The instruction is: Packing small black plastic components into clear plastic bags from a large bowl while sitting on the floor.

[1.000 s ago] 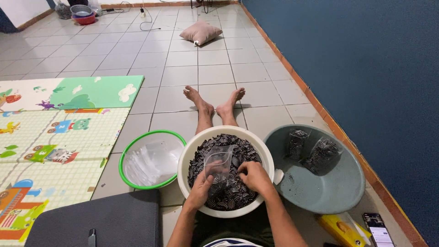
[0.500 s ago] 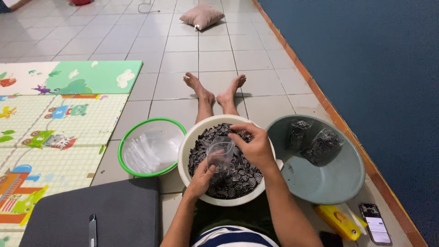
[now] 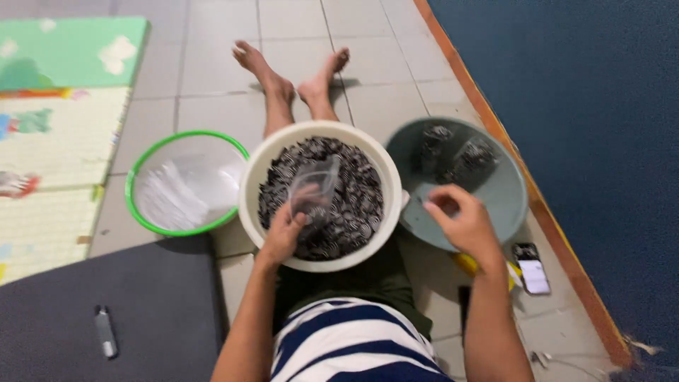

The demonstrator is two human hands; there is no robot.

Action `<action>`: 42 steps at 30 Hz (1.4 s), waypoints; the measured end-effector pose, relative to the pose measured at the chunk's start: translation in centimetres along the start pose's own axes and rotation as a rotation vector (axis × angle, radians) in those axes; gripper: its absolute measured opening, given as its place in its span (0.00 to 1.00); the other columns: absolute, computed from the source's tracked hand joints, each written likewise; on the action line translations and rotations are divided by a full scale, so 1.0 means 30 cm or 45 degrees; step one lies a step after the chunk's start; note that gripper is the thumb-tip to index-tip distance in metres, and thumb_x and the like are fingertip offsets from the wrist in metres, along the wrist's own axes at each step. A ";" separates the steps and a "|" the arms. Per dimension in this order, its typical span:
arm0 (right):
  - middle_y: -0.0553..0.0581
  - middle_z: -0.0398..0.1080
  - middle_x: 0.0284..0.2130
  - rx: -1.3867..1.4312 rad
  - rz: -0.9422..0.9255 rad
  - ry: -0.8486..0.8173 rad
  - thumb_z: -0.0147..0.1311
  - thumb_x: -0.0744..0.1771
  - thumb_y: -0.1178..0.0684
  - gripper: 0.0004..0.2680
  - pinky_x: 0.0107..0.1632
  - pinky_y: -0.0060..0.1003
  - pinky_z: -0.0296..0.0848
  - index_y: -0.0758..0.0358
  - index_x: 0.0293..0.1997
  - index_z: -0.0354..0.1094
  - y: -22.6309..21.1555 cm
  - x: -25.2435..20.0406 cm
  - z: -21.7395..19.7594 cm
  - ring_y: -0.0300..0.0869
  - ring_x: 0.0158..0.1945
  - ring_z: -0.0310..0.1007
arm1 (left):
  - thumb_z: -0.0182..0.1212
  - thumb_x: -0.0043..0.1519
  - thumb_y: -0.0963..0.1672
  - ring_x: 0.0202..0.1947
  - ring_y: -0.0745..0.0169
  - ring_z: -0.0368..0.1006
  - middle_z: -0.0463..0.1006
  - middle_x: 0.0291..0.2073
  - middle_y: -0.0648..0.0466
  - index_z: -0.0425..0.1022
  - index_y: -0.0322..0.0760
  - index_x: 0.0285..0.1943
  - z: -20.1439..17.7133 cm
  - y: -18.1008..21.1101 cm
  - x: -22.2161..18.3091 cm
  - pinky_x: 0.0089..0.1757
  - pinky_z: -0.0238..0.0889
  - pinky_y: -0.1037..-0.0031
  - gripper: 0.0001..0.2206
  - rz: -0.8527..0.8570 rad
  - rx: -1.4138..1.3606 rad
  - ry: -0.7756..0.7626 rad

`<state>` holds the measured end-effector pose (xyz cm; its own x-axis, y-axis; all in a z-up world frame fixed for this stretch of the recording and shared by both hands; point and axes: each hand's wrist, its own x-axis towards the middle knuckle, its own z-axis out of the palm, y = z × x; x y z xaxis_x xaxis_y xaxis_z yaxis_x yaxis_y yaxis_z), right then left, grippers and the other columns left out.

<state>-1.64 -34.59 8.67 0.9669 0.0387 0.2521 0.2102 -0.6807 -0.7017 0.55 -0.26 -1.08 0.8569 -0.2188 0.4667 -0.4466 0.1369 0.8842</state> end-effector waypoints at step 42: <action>0.57 0.69 0.24 0.141 1.599 -0.517 0.56 0.66 0.53 0.07 0.32 0.35 0.67 0.67 0.38 0.74 0.933 -0.642 -0.087 0.42 0.27 0.67 | 0.39 0.71 0.59 0.54 0.45 0.73 0.72 0.55 0.38 0.52 0.31 0.76 -0.005 0.027 -0.010 0.58 0.71 0.57 0.34 -0.047 -0.067 -0.119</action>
<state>-14.76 -56.29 -14.11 0.4818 -0.3414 -0.8070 -0.8616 -0.3524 -0.3653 -0.03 0.07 -0.50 0.8440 -0.3133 0.4354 -0.3985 0.1772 0.8999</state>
